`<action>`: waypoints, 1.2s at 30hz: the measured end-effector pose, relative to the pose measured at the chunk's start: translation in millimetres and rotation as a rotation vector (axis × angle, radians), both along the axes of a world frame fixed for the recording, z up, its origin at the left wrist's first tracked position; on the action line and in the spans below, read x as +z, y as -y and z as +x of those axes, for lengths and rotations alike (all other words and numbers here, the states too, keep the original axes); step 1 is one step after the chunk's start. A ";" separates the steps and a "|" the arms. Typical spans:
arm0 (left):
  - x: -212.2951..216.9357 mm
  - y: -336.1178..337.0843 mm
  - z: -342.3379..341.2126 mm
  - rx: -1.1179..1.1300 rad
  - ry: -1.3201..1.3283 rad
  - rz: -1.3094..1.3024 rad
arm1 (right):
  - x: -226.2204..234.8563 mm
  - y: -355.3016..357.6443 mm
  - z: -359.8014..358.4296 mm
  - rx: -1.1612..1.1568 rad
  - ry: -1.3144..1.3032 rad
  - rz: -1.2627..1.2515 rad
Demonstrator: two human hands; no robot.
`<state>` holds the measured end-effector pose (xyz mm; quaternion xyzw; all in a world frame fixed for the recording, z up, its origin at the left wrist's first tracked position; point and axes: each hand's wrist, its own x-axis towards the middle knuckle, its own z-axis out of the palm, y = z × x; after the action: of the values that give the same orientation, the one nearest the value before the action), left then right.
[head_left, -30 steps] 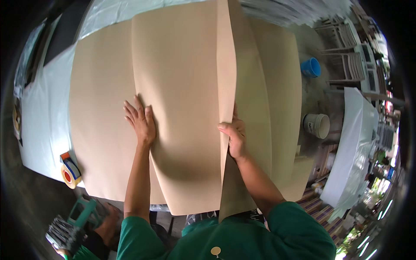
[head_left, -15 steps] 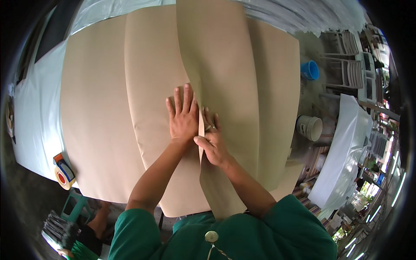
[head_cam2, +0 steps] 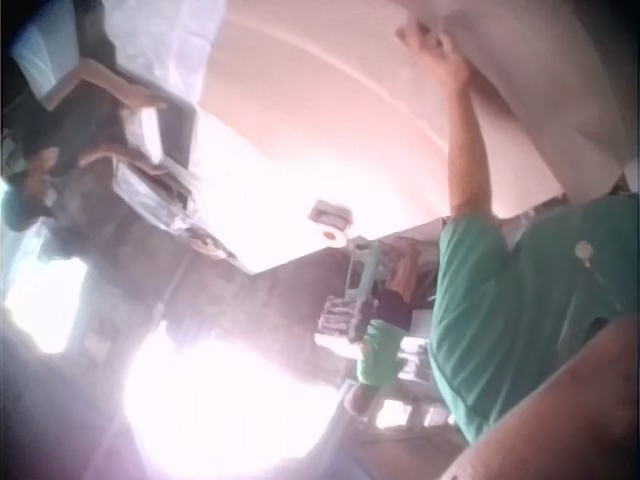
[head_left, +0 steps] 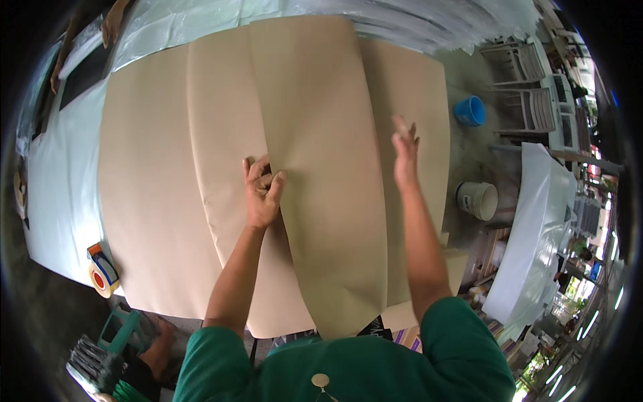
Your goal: The person wraps plastic-covered boards in brown paper by folding the paper over the boards and securing the folds with a tape dispenser.
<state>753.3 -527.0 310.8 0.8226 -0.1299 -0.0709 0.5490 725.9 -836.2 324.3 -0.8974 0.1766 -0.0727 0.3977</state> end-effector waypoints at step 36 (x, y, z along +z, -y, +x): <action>-5.2 -15.9 51.0 0.090 0.228 0.888 | 36.4 -206.2 43.1 0.393 -0.644 -0.500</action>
<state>804.3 -511.1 305.7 0.9855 -0.1107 -0.0049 0.1282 769.1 -630.0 360.7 -0.9593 0.0944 0.2467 0.0998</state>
